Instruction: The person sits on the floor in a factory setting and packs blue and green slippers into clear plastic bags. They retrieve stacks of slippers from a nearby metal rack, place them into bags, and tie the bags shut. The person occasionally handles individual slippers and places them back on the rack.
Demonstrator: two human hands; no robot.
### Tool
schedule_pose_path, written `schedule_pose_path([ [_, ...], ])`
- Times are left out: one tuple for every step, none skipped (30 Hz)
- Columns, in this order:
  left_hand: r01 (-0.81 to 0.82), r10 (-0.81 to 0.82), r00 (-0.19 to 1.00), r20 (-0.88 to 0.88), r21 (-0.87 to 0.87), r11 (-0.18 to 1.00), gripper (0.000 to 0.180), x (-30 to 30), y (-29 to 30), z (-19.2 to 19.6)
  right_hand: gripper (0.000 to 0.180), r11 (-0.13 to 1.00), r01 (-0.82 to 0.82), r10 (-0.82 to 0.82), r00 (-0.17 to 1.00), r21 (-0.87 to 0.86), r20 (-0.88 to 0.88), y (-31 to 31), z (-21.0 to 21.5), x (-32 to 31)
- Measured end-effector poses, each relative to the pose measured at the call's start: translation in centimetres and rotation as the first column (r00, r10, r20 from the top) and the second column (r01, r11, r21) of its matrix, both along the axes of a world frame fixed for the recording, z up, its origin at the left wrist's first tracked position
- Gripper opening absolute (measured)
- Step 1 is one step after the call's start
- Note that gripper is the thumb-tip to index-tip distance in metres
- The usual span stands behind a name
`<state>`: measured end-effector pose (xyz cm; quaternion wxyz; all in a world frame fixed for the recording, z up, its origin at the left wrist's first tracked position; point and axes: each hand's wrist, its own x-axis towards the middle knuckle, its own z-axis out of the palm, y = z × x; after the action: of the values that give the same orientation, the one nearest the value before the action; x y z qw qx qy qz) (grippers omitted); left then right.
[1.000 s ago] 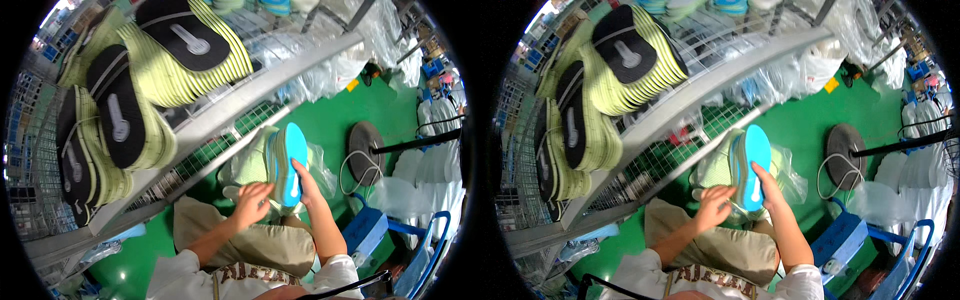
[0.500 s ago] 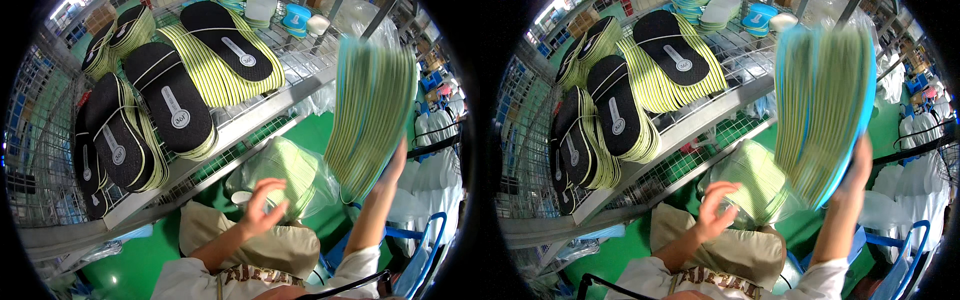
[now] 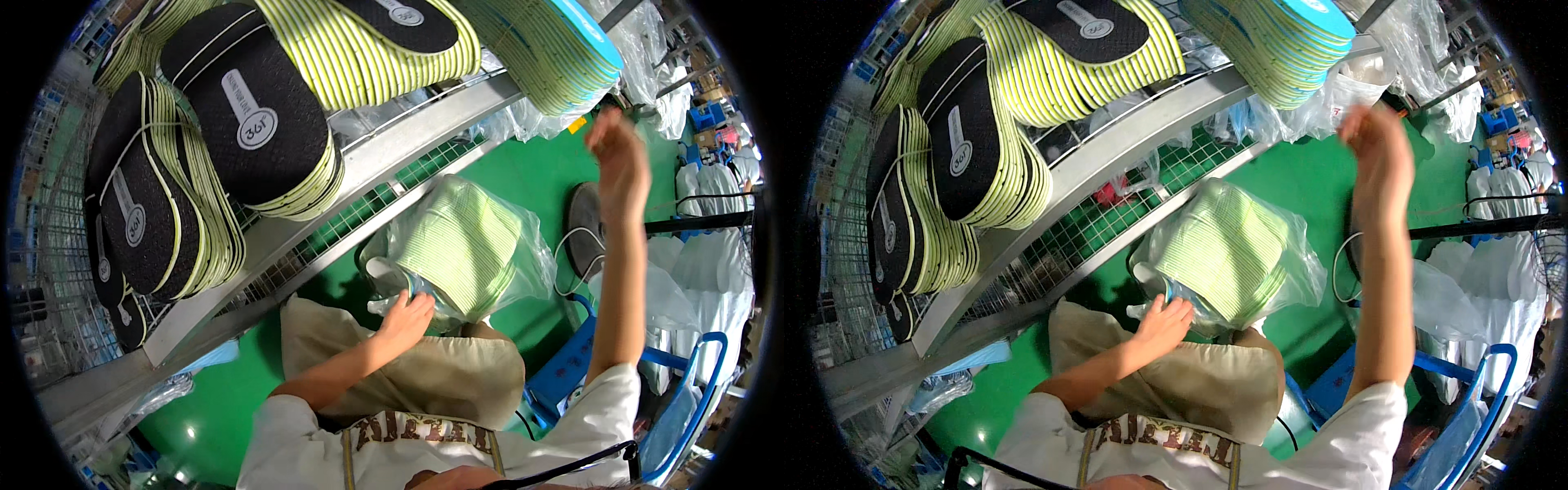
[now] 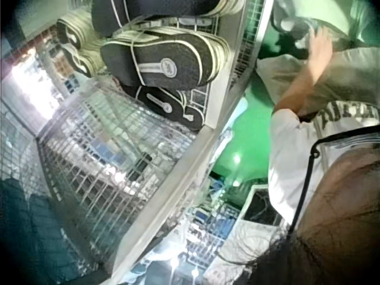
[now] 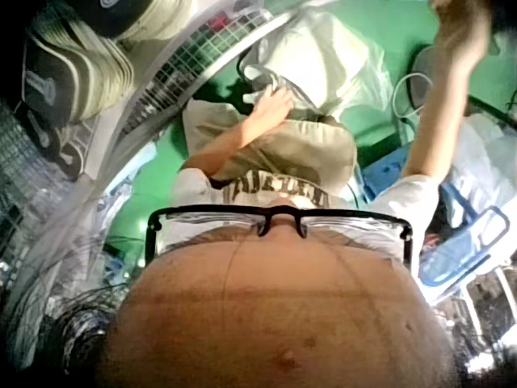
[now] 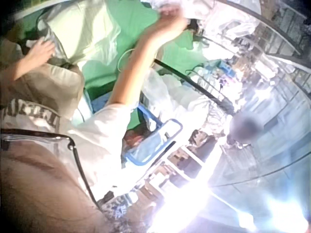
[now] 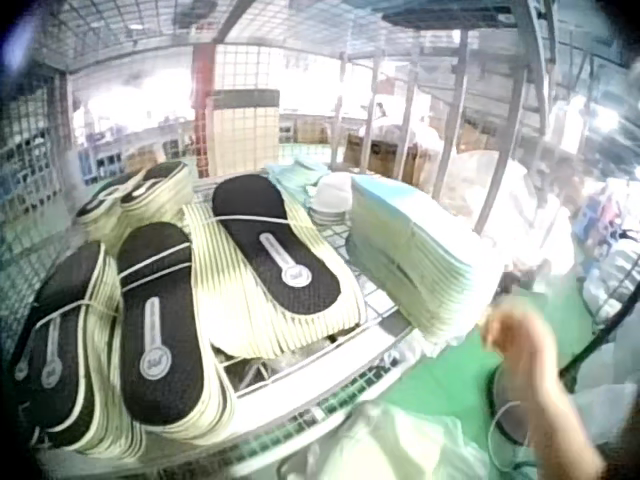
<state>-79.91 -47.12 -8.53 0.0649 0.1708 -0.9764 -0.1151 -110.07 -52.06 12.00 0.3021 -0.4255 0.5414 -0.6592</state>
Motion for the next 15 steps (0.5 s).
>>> schedule_pose_path([
  [0.092, -0.087, 0.994, 0.069, -0.083, 0.992, 0.028, -0.1, -0.1, 0.0, 0.031, 0.988, 0.157, -0.157, 0.974, -0.016, -0.164, 1.9, -3.5, 1.8],
  [0.189, -0.167, 0.976, 0.142, -0.159, 0.969, 0.025, -0.3, -0.1, 0.1, 0.023, 0.942, 0.234, -0.149, 0.933, 0.239, -0.327, 3.9, -5.9, 3.5],
  [0.197, -0.178, 0.975, 0.130, -0.154, 0.968, 0.025, -0.7, 0.0, 0.4, 0.018, 0.903, 0.044, 0.078, 0.961, 0.428, -0.265, 6.1, -8.3, 4.6],
  [0.265, -0.265, 0.964, 0.031, -0.227, 0.937, 0.022, -0.8, 0.2, 0.9, 0.016, 0.829, 0.000, 0.205, 0.931, 0.559, -0.304, 7.8, -11.4, 6.1],
  [0.319, -0.353, 0.933, -0.064, -0.305, 0.897, 0.020, -0.7, 0.3, 1.8, 0.022, 0.775, -0.062, 0.384, 0.837, 0.629, -0.391, 8.4, -12.4, 7.6],
  [0.420, -0.443, 0.896, -0.027, -0.271, 0.866, 0.020, -0.7, 0.2, 3.8, 0.028, 0.816, -0.095, 0.457, 0.711, 0.571, -0.535, 8.9, -14.0, 8.0],
  [0.423, -0.446, 0.895, -0.028, -0.269, 0.866, 0.020, -0.5, 0.9, 3.4, 0.028, 0.814, -0.092, 0.456, 0.712, 0.573, -0.533, 9.1, -15.6, 7.8],
  [0.458, -0.440, 0.885, 0.151, -0.114, 0.882, 0.019, 0.1, 1.9, 2.5, 0.031, 0.852, 0.033, 0.320, 0.758, 0.523, -0.569, 9.0, -17.1, 7.5],
  [0.456, -0.444, 0.836, 0.322, 0.043, 0.889, 0.017, 0.4, 2.5, 1.5, 0.034, 0.869, 0.162, 0.176, 0.782, 0.468, -0.598, 8.6, -18.4, 7.0],
  [0.381, -0.361, 0.911, 0.202, -0.074, 0.922, 0.014, 0.9, 2.4, 0.2, 0.036, 0.856, 0.257, 0.090, 0.779, 0.448, -0.620, 8.1, -19.4, 6.1],
  [0.376, -0.359, 0.889, 0.283, -0.004, 0.927, 0.013, 0.5, 1.2, 0.9, 0.038, 0.850, 0.298, 0.022, 0.804, 0.434, -0.595, 7.8, -21.0, 4.9],
  [0.286, -0.290, 0.889, 0.355, 0.065, 0.956, 0.014, 0.7, 0.4, 1.4, 0.040, 0.821, 0.342, 0.107, 0.694, 0.457, -0.712, 6.7, -20.4, 5.2],
  [0.187, -0.225, 0.875, 0.428, 0.129, 0.974, 0.016, 0.9, -0.3, 1.8, 0.043, 0.792, 0.391, 0.197, 0.563, 0.469, -0.802, 5.7, -19.6, 5.4],
  [0.174, -0.214, 0.876, 0.433, 0.131, 0.976, 0.016, 1.2, -0.9, 2.1, 0.043, 0.797, 0.378, 0.205, 0.565, 0.472, -0.799, 4.7, -19.3, 5.3],
  [0.127, -0.204, 0.856, 0.475, 0.190, 0.974, 0.016, 1.5, -1.4, 2.6, 0.044, 0.757, 0.463, 0.218, 0.487, 0.462, -0.846, 3.9, -19.0, 5.0],
])
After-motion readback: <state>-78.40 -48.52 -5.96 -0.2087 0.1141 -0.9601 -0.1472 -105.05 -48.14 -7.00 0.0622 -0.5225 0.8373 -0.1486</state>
